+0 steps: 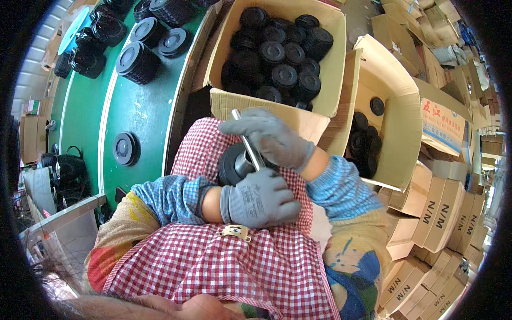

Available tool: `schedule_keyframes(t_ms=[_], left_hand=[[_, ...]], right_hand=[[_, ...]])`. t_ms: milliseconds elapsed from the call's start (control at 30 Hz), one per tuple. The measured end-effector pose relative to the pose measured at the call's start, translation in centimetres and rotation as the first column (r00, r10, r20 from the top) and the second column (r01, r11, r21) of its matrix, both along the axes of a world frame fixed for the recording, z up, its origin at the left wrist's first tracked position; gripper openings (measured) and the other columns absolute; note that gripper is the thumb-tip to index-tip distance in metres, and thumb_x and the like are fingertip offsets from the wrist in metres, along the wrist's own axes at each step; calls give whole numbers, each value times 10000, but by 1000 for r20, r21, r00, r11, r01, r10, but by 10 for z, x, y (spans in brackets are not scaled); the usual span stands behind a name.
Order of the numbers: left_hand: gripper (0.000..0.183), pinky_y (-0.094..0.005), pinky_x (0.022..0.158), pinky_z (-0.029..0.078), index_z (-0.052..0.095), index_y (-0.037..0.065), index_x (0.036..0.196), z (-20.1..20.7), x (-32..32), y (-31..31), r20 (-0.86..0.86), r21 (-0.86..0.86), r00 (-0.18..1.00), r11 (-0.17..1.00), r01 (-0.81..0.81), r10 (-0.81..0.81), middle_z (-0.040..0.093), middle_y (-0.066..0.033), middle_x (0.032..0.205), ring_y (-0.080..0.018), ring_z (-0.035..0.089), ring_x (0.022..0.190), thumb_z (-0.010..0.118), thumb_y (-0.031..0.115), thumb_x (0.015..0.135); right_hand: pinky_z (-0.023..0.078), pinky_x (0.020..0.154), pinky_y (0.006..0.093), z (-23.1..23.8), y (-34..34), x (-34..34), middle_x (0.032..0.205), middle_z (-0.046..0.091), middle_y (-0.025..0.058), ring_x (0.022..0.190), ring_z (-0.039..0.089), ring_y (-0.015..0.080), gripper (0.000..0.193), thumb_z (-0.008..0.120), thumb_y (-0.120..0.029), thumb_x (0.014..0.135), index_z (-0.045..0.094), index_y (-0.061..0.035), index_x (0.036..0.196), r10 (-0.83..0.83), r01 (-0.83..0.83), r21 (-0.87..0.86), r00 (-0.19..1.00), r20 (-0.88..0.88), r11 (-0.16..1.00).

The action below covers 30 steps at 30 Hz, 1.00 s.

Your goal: The person repeatedly picks black cylindrical containers from a cardboard box, places them on a green workbench, and uses a metal tool to press or adjust the lids. They then return the containers to the box and repeat the cycle.

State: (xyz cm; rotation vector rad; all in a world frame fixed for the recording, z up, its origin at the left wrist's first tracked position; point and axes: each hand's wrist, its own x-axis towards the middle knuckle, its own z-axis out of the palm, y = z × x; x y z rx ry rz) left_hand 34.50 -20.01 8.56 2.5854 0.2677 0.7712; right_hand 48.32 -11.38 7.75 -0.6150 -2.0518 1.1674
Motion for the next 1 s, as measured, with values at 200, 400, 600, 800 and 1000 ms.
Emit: schedule_keyframes(t_ms=[200,400,600,800,1000], left_hand=[[194,-348,658,490,661,151,989,-3,-3,17,85,-67,995,996,50,-44,630,24,757,-175,633,748,640,266,834],[238,-354,742,527,725,19,1048,-8,-40,51,424,-228,859,885,406,-285,546,-39,725,-198,595,689,624,180,905],[193,-445,807,565,734,-81,1016,-26,-67,67,774,-571,628,334,750,-86,702,-141,804,-238,632,700,712,88,928],[204,-435,922,511,703,-28,1071,-2,-101,85,448,-822,836,513,246,317,694,-159,1057,-295,650,1000,682,102,915],[238,-425,989,513,720,139,1019,-21,-167,7,-197,51,979,997,54,-43,654,-36,1168,-250,614,1111,671,189,792]], right_hand=[[338,1115,502,-49,32,-15,830,631,60,1093,581,336,616,286,-494,1085,585,-88,732,56,-54,25,993,-108,998],[438,862,429,-35,1,24,773,587,86,809,560,314,425,514,-451,964,594,-89,756,-323,310,154,944,66,938],[445,659,384,-7,-74,57,749,629,44,711,610,253,596,686,-708,783,694,-115,833,-472,415,227,742,475,881],[502,663,373,-20,-22,59,782,673,74,727,650,268,470,749,-536,847,699,-73,905,-401,427,-6,854,332,904],[432,628,241,-51,-18,90,782,645,-12,694,558,79,364,732,-404,949,707,-45,1001,-812,705,-547,579,77,451]])
